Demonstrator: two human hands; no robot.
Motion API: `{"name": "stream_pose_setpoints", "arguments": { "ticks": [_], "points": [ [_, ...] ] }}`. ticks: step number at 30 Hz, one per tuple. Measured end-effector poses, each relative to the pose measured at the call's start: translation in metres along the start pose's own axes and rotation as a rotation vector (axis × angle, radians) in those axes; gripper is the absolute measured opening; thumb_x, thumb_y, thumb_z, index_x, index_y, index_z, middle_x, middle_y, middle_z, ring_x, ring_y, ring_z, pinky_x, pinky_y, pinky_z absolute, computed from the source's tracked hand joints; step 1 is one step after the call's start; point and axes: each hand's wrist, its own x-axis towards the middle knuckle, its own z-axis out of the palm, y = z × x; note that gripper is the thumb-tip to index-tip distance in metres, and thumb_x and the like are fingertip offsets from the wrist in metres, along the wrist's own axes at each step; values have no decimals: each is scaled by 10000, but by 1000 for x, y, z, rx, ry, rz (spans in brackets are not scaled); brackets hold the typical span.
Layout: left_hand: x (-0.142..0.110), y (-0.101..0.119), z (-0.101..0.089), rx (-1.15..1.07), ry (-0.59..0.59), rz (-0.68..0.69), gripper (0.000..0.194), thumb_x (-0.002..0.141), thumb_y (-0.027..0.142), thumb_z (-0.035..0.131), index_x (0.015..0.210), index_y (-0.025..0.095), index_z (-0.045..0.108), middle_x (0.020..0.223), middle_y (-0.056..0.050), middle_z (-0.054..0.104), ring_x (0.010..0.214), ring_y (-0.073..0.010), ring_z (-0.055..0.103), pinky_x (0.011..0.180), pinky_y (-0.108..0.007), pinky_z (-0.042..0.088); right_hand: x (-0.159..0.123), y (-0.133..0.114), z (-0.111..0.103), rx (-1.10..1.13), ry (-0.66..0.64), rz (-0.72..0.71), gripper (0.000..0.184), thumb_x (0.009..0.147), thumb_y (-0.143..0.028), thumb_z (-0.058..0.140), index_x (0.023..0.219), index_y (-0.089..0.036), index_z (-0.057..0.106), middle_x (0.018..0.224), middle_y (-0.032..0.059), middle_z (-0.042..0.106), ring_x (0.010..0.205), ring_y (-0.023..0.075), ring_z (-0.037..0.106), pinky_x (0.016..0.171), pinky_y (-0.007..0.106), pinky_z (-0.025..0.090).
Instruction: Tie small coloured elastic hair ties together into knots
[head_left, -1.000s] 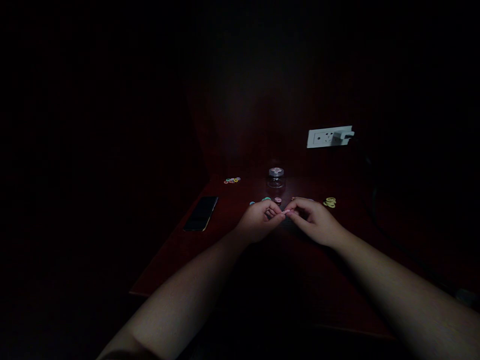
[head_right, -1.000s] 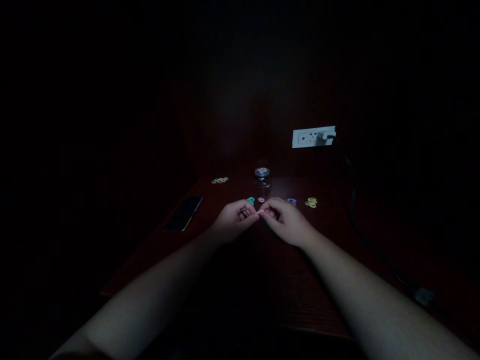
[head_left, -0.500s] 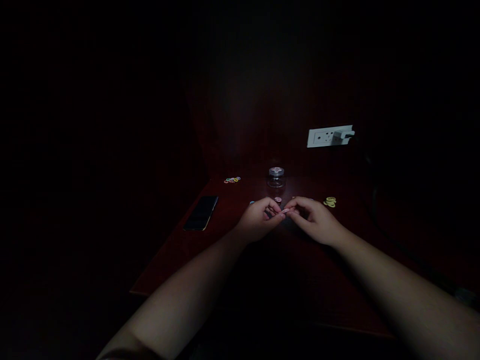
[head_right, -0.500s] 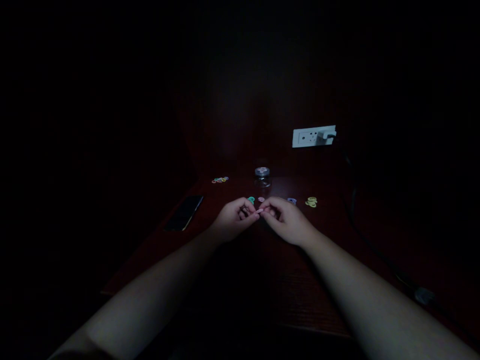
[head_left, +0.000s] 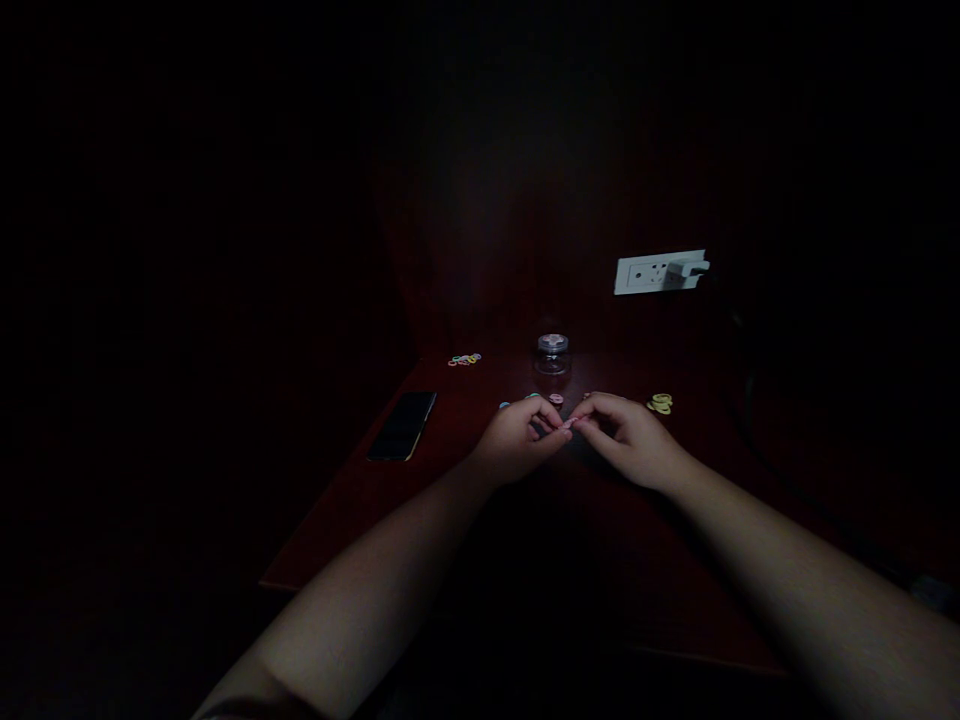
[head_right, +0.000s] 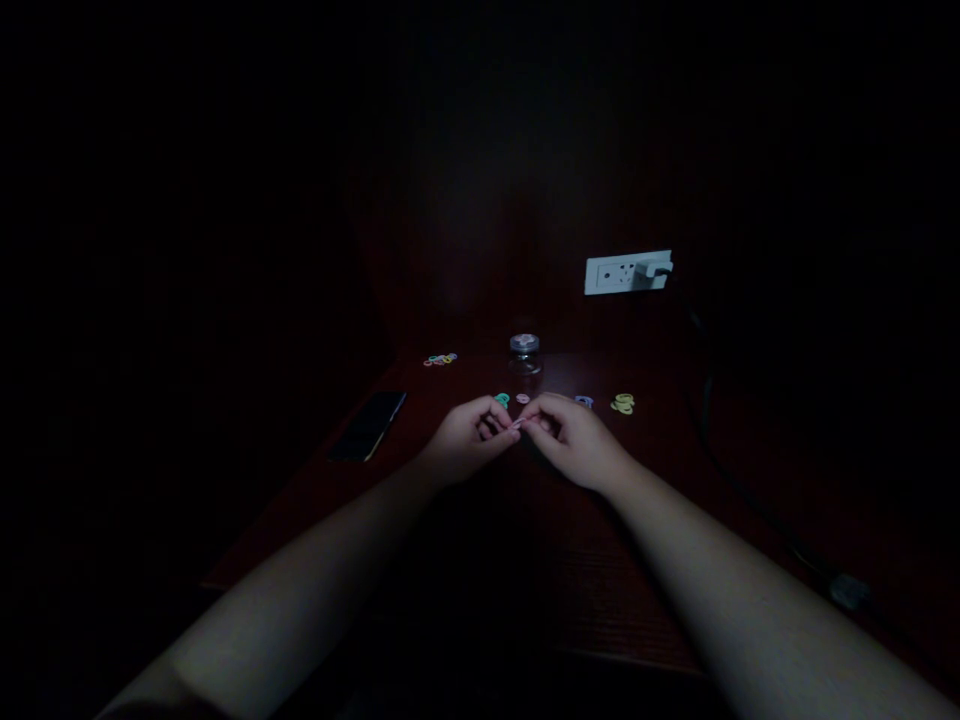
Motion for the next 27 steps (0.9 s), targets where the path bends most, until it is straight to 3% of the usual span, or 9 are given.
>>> {"name": "stream_pose_setpoints", "arguments": {
  "ticks": [19, 27],
  "points": [
    [0, -1, -1, 39, 7, 27, 193, 748, 309, 669, 790, 140, 584, 773, -11, 598, 642, -88, 513, 572, -198, 389, 1, 0, 0, 35, 18, -49, 117, 861, -236, 548, 823, -165, 634, 753, 40, 567, 690, 156, 540, 626, 285, 431],
    [-2, 0, -1, 30, -16, -13, 250, 730, 365, 689, 756, 147, 569, 680, 20, 553, 566, -72, 463, 519, -186, 357, 1, 3, 0, -2, 0, -53, 121, 851, -232, 559, 799, -170, 649, 725, 34, 576, 661, 156, 539, 622, 293, 436]
  ]
}}
